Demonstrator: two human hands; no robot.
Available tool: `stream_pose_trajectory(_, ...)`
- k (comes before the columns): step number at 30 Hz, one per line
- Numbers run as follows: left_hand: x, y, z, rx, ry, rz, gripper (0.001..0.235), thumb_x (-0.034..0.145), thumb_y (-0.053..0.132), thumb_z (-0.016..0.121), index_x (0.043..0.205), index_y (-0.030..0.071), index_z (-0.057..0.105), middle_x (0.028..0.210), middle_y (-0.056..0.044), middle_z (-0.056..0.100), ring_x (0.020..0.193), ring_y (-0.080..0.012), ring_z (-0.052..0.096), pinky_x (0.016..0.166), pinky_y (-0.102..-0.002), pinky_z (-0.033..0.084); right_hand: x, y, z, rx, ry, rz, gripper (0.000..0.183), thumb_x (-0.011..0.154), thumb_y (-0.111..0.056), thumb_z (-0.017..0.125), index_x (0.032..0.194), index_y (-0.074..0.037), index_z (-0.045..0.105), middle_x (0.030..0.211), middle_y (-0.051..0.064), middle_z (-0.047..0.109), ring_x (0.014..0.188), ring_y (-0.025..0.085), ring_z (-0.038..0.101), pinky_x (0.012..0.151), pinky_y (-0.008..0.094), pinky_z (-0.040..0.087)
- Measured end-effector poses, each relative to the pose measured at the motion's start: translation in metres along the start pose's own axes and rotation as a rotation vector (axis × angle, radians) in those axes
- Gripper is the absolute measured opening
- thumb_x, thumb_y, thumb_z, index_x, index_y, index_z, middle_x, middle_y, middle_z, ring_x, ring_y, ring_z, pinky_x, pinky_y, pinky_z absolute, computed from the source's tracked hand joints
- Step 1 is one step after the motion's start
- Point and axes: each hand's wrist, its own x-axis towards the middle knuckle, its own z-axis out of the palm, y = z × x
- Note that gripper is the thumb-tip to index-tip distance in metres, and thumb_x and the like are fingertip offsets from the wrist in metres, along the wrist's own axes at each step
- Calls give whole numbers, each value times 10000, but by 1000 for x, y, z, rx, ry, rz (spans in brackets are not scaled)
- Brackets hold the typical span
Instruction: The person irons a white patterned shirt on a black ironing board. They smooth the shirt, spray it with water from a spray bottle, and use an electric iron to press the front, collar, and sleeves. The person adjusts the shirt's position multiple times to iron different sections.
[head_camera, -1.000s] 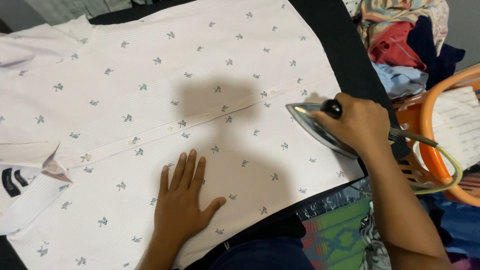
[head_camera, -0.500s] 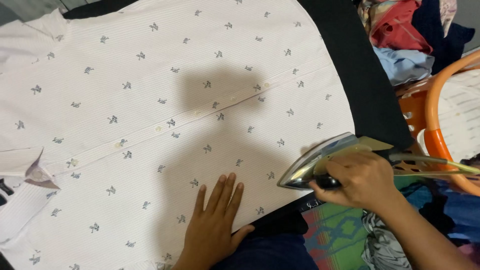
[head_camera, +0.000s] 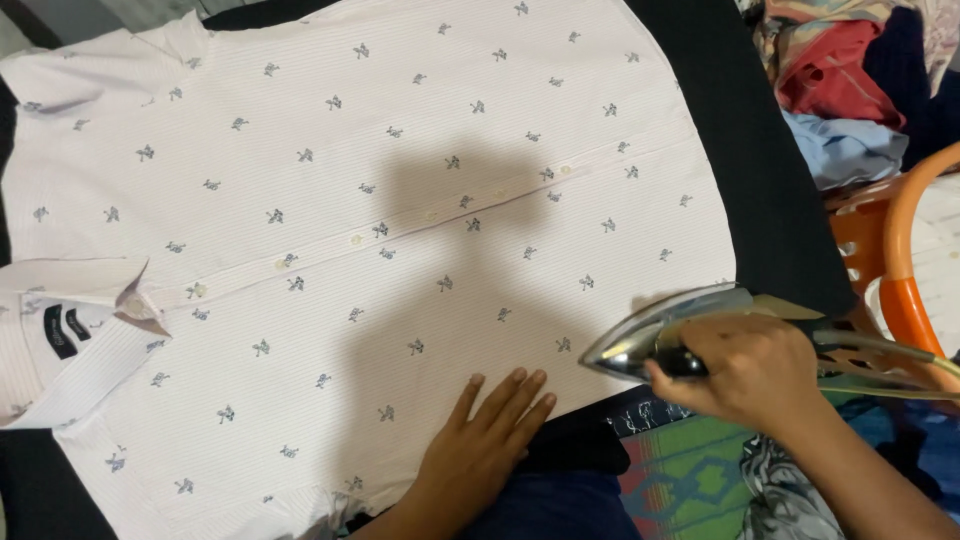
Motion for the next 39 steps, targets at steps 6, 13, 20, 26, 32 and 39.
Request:
stream_pose_trajectory(6, -5, -5, -6, -39, -18, 35, 568, 1054, 276, 476, 1597, 134, 393, 1679, -117, 345, 1549, -297, 316, 1245, -518, 226, 8, -13, -2, -39, 49, 8, 434, 866, -611, 678, 768, -194, 752, 591, -41, 663, 460, 132, 606, 354, 308, 391)
stream_pose_trajectory(13, -22, -8, -20, -13, -31, 21, 590, 1022, 178, 360, 1609, 122, 375, 1693, -130, 327, 1561, -283, 318, 1256, -481, 222, 10, -34, 4, -35, 48, -46, 408, 836, -616, 708, 801, -210, 706, 634, -27, 703, 454, 121, 619, 351, 318, 436)
stream_pose_trajectory(20, -46, -27, -67, -279, 174, -67, 394, 1084, 261, 535, 1373, 5, 616, 1532, -193, 538, 1447, -337, 487, 1213, -511, 302, 34, -36, 6, -259, -92, 128, 559, 886, -774, 623, 676, -256, 607, 532, -63, 557, 453, 86, 489, 447, 267, 286)
stream_pose_trajectory(26, -129, -109, -110, 23, 659, -487, 213, 1006, 97, 611, 1170, -13, 692, 1204, -166, 706, 1143, -337, 664, 1011, -479, 517, 57, -19, 13, -169, -78, 100, 490, 813, -721, 699, 806, -234, 646, 609, -47, 559, 560, 96, 599, 571, 257, 411)
stream_pose_trajectory(32, -205, -168, -134, 256, 673, -1023, 316, 1041, 169, 635, 1302, -8, 655, 1328, -157, 612, 1178, -347, 601, 933, -470, 518, 126, -84, -22, 30, 50, 121, 521, 868, -613, 810, 774, -140, 612, 615, 27, 562, 597, 151, 559, 622, 294, 417)
stream_pose_trajectory(39, -227, -203, -132, 133, 528, -1318, 506, 978, 357, 649, 1392, 73, 582, 1278, -168, 615, 1033, -403, 660, 645, -560, 563, 224, -214, -48, 243, 46, -229, 486, 822, -669, 736, 893, -189, 707, 704, 18, 734, 629, 257, 708, 514, 442, 528)
